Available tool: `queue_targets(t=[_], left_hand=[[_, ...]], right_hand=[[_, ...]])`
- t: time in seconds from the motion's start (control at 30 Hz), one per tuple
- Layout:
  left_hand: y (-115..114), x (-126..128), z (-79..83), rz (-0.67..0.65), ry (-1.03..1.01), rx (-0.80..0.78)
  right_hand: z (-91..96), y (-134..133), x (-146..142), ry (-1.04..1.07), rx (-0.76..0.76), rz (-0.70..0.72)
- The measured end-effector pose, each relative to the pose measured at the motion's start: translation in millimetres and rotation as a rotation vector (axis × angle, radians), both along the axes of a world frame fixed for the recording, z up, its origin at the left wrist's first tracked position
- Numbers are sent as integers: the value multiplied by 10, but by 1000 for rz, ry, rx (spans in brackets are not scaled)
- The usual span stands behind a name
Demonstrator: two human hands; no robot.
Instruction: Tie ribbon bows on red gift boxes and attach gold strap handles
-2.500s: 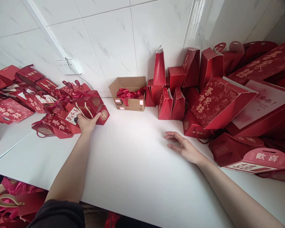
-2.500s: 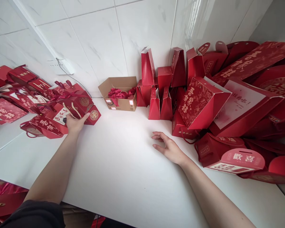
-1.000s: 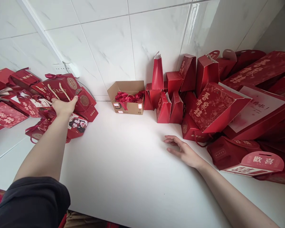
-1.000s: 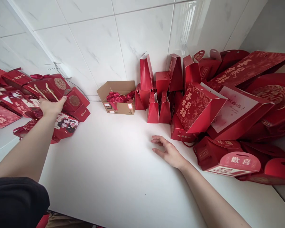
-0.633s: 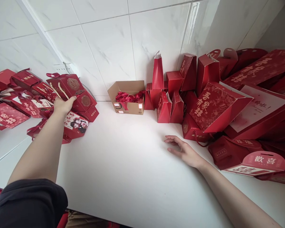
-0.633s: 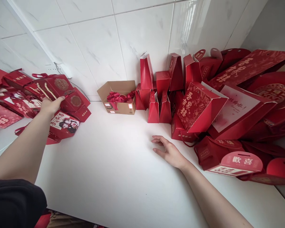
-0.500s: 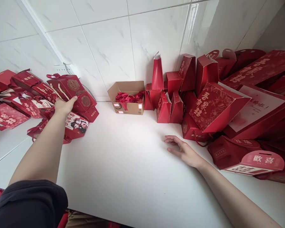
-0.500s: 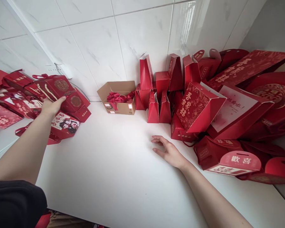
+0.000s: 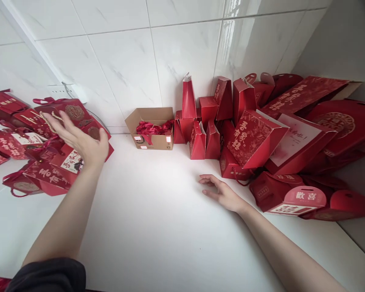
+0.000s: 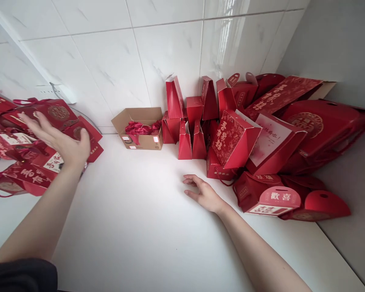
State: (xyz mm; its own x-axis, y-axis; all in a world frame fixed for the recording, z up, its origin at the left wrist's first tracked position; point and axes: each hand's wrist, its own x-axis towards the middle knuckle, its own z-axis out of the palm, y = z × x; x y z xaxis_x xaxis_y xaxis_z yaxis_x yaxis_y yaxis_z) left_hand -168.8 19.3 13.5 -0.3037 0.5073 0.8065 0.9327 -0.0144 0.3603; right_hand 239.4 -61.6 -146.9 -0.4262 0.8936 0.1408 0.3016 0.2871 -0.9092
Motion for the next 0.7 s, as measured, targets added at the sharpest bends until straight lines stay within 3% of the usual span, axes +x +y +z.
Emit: queue_targets(t=[0.07,0.2,0.3,0.43,0.57,0.7], left_hand=[[-7,308,-277,-77,150,-4],[101,753,-1002,-360,234,-269],[208,939,-1345,-468,312,-413],[421,1112,-1448,-503,338,-389],[660,1280,-1494,-557,208,-435],[733,1361,-1548,-603,153,-497]], right_hand=[[6,3,-4,10,-4,1],[25,5,-13,8,-7,0],[40,11,-20,18,4,0],[53,24,-31,21,22,-9],[54,37,-42,17,29,-21],[55,43,-49,20,38,-27]])
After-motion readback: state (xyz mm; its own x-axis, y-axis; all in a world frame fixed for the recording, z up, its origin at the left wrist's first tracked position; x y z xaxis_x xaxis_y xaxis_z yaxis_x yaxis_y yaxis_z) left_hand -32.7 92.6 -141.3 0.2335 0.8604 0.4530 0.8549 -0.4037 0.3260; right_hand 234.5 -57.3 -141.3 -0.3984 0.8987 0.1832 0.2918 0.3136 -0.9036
